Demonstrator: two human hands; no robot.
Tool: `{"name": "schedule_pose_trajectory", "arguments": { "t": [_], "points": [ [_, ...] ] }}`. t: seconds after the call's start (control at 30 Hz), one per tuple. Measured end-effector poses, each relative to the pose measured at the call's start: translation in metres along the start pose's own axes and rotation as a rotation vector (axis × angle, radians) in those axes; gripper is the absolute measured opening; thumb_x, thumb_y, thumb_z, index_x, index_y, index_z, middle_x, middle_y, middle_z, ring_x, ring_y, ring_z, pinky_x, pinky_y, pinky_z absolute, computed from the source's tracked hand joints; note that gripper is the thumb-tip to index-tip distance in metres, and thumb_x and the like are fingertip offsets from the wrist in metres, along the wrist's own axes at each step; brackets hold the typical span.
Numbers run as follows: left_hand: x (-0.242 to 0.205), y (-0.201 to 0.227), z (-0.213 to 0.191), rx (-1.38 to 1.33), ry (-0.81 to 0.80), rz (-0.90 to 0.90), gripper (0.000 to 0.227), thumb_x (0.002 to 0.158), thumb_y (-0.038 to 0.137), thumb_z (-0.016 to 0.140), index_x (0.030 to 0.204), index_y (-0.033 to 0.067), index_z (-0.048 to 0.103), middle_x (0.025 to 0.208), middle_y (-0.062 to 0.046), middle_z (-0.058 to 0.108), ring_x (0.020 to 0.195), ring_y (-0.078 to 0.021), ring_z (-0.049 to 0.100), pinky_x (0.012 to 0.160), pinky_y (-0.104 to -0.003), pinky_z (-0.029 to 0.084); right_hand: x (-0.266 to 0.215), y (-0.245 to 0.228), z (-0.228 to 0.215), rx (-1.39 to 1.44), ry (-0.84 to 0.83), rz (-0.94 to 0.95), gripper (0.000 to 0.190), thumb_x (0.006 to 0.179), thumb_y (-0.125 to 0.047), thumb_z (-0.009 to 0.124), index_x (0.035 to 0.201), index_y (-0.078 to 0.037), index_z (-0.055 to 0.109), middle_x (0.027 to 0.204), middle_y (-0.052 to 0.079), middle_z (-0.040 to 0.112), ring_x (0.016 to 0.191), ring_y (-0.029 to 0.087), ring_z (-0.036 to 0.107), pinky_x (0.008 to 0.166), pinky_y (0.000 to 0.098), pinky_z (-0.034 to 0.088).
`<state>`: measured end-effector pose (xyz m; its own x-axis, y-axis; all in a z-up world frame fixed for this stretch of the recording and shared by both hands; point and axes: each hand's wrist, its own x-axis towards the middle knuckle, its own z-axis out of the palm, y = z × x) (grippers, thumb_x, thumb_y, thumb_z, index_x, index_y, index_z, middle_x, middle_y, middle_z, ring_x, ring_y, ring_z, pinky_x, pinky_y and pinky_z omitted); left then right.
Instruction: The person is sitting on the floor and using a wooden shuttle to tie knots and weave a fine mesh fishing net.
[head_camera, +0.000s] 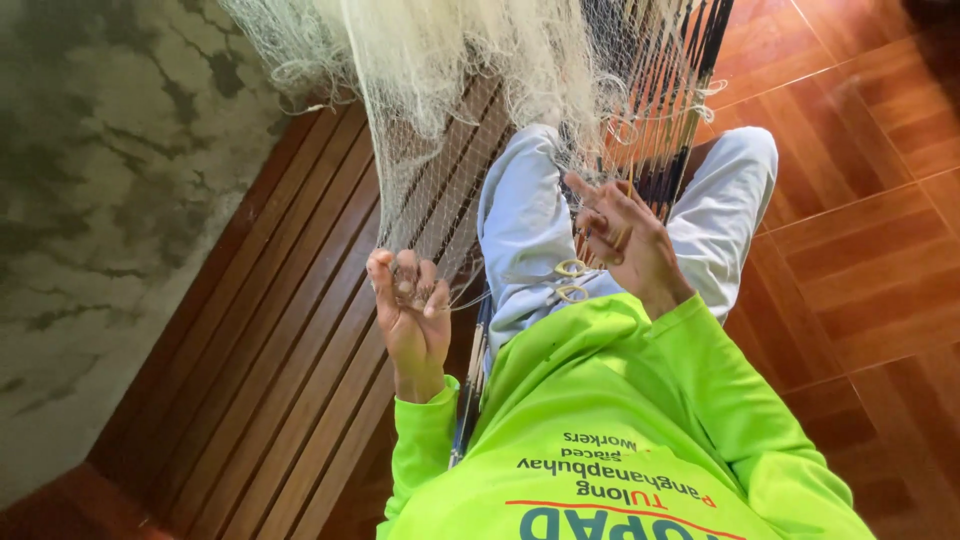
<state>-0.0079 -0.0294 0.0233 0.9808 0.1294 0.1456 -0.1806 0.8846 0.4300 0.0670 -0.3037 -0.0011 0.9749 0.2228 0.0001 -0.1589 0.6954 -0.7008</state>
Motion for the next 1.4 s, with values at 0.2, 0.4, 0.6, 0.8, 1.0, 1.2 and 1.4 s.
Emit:
{"name": "schedule_pose_trajectory", "arguments": {
  "t": [0.2,0.4,0.6,0.8,1.0,1.2,1.4],
  "points": [
    [0.003,-0.005,0.020,0.111,0.020,0.071,0.018,0.115,0.033,0.028,0.118,0.0204,0.042,0.083,0.006,0.029,0.069,-0.0066,0.035,0.052,-0.016,0.041,0.043,-0.007,0.005,0.111,-0.067,-0.063,0.022,0.103,-0.037,0.063,0.110,-0.017,0.056,0.160,0.028,0.037,0.089,0.008,0.075,0.044,0.0128,0.037],
    [-0.001,-0.015,0.038,-0.007,-0.035,0.133,0.016,0.109,0.031,0.052,0.115,0.0170,0.055,0.082,0.002,0.048,0.071,-0.0089,0.046,0.063,-0.023,0.043,0.075,-0.020,0.010,0.428,-0.101,-0.223,0.012,0.099,-0.029,0.075,0.107,-0.021,0.078,0.109,0.000,0.073,0.087,0.011,0.071,0.042,0.0153,0.034],
    [-0.007,-0.019,0.033,-0.143,-0.158,0.095,0.020,0.109,0.030,0.057,0.122,0.0151,0.055,0.084,0.000,0.047,0.078,-0.0125,0.045,0.072,-0.026,0.046,0.039,-0.065,0.024,0.463,-0.180,-0.394,0.019,0.107,-0.021,0.066,0.091,-0.013,0.063,0.158,-0.002,0.056,0.073,0.004,0.068,0.048,0.0126,0.040],
    [0.010,-0.042,0.050,-0.183,-0.199,-0.064,0.010,0.105,0.018,0.062,0.114,0.0135,0.060,0.086,-0.001,0.055,0.086,-0.0140,0.057,0.088,-0.032,0.057,0.032,-0.147,0.005,-0.035,0.276,-0.718,0.030,0.090,-0.043,0.079,0.102,-0.017,0.070,0.082,0.000,0.064,0.053,0.007,0.040,0.045,0.0247,0.021],
    [0.027,-0.070,0.067,-0.067,-0.177,-0.074,0.017,0.110,0.020,0.055,0.125,0.0152,0.048,0.093,-0.003,0.056,0.094,-0.0170,0.061,0.103,-0.040,0.056,0.099,-0.188,-0.072,-0.092,0.583,-0.687,0.013,0.094,-0.019,0.062,0.095,-0.006,0.059,0.083,0.008,0.058,0.056,0.013,0.041,0.046,0.0262,0.030],
    [0.021,-0.074,0.061,0.110,-0.115,0.031,0.015,0.109,0.023,0.055,0.118,0.0156,0.047,0.096,-0.003,0.057,0.087,-0.0166,0.061,0.099,-0.044,0.055,0.096,-0.157,-0.044,-0.081,0.303,-0.187,0.017,0.094,-0.029,0.077,0.094,-0.013,0.072,0.082,-0.004,0.068,0.050,0.003,0.062,0.033,0.0127,0.029],
    [0.017,-0.080,0.053,0.114,-0.082,-0.003,0.014,0.111,0.021,0.052,0.121,0.0131,0.047,0.102,-0.005,0.058,0.094,-0.0189,0.063,0.103,-0.044,0.053,0.096,-0.134,-0.069,-0.005,0.494,-0.210,0.046,0.072,-0.035,0.091,0.104,-0.013,0.065,0.090,0.001,0.062,0.047,0.003,0.049,0.035,0.0146,0.023]
  ]
}}
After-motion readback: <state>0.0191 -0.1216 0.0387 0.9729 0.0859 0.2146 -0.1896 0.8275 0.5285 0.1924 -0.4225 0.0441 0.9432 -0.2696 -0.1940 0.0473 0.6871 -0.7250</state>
